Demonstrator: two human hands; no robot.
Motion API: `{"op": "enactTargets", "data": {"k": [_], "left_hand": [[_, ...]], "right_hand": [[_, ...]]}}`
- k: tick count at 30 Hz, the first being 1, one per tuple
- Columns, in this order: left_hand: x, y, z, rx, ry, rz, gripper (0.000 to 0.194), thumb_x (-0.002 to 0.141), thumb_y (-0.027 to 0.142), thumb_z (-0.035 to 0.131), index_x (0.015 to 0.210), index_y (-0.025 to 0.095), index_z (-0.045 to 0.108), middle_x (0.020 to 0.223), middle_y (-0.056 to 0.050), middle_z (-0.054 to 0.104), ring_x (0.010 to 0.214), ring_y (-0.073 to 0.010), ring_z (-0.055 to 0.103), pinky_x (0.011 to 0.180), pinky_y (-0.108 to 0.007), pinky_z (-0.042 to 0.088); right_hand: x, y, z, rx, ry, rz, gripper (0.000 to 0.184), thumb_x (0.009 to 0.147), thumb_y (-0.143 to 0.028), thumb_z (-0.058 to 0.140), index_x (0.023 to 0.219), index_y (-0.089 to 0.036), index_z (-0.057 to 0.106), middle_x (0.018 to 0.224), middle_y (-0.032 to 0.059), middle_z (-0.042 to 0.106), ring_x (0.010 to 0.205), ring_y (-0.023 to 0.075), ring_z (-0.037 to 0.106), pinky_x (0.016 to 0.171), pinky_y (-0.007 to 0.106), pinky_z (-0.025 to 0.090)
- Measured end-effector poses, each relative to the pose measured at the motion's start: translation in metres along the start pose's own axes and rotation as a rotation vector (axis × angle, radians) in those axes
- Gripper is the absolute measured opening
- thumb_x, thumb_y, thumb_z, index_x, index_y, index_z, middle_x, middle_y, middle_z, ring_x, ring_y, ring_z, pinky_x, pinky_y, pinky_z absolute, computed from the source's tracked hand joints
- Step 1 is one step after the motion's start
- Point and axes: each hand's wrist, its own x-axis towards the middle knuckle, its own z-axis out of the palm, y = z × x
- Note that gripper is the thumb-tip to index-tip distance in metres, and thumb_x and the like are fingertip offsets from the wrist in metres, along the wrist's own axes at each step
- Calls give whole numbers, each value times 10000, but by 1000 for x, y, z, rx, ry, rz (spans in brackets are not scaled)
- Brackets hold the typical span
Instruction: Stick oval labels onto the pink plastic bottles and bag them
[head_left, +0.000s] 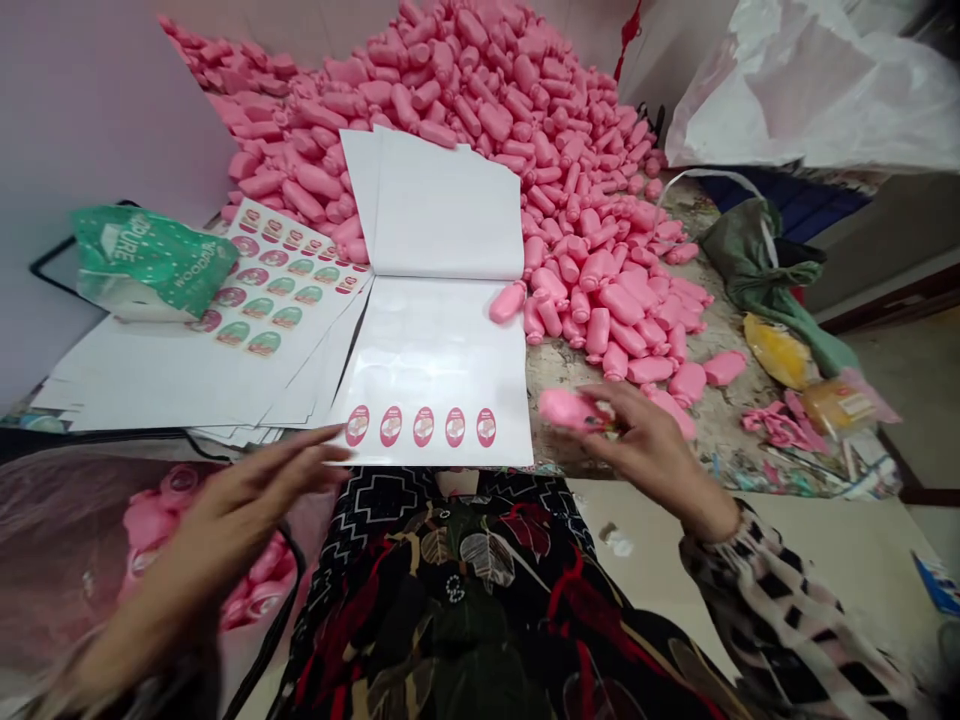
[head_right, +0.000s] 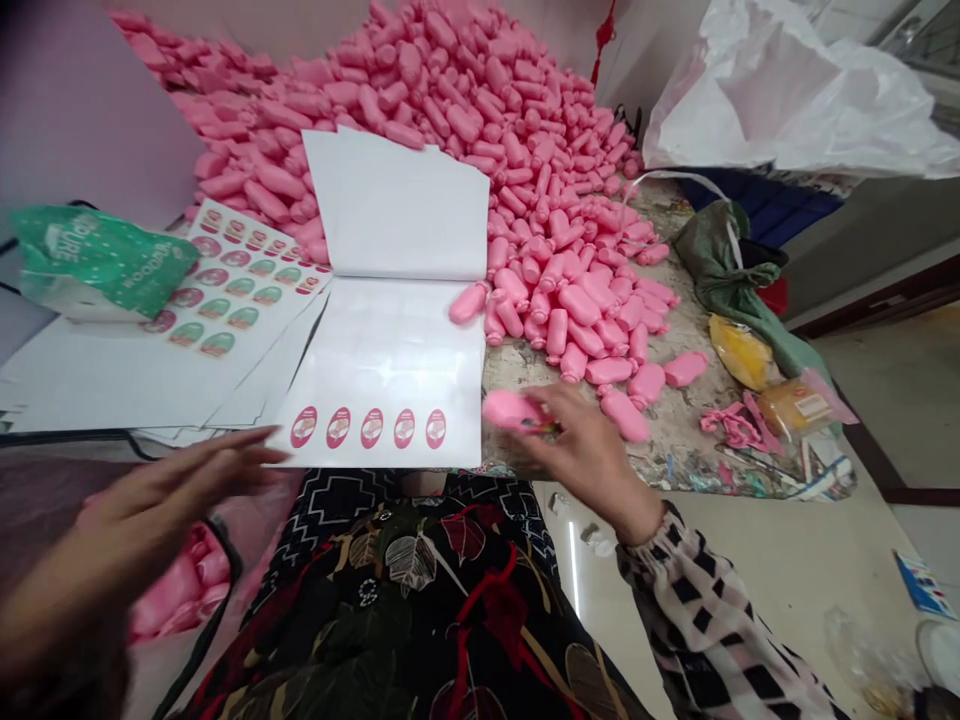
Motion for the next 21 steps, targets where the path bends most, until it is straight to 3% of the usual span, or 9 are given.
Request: {"op": "enactTargets", "data": {"k": [3, 5, 7, 9, 11, 14, 18, 21], "left_hand": [[18, -1, 37, -193, -565, -97, 461, 795, 534, 596, 1117, 206, 632, 993, -105, 689, 817, -208, 657, 758, -338, 517], [27, -3, 64, -302, -864, -199, 488, 822, 574, 529, 1047, 158, 650, 897, -130, 691, 757, -203, 665, 695, -317, 523], [31, -7, 81, -338, -1054, -274, 532, 817, 611, 501, 939, 119, 663, 788, -135, 682, 642, -182, 655, 581, -271, 509], [32, -11, 85, -367, -1128, -313, 505, 795, 595, 547, 906, 112, 645, 742, -120, 668, 567, -164, 634, 493, -239, 473], [30, -13, 82, -423, -1068, -302, 385, 772, 490, 634, 943, 146, 606, 734, -74, 650, 554, -151, 618, 478, -229, 457], [26, -11, 76, -374, -772, -161, 264, 746, 347, 689, 920, 207, 549, 655, 15, 578, 529, -121, 558, 507, -227, 434], [26, -5, 80, 202, -334, 320, 167, 743, 317, 685, 809, 215, 571, 719, 7, 574, 667, -149, 536, 638, -265, 419], [26, -8, 87, 542, -281, 608, 127, 818, 290, 583, 926, 244, 633, 969, -49, 639, 898, -232, 570, 783, -347, 416]], "right_hand": [[-1, -48, -1, 215, -237, -228, 369, 818, -308, 607, 1183, -256, 586, 1122, 54, 619, 984, 191, 590, 831, 326, 482], [-1, -74, -1, 235, -380, -320, 398, 840, -247, 563, 1234, -303, 557, 1179, 36, 595, 977, 180, 595, 825, 318, 485], [-1, -86, -1, 226, -422, -336, 412, 840, -262, 573, 1245, -336, 549, 1230, 35, 559, 970, 183, 592, 819, 322, 486], [1, -83, 3, 257, -335, -275, 376, 843, -325, 590, 1218, -324, 569, 1190, 51, 559, 963, 190, 582, 809, 326, 484], [3, -68, 12, 288, -193, -159, 273, 887, -358, 529, 1136, -283, 612, 1048, 58, 586, 932, 185, 576, 796, 321, 477], [6, -44, 32, 197, -76, -11, 236, 931, -330, 441, 1015, -246, 644, 911, 45, 594, 854, 174, 578, 762, 314, 458], [8, -37, 55, -17, -91, 34, 194, 922, -313, 452, 966, -226, 620, 946, 39, 609, 862, 181, 578, 743, 304, 426], [12, -44, 63, -140, -87, 29, 203, 935, -319, 426, 908, -217, 600, 911, 39, 604, 831, 176, 575, 695, 289, 398]]}}
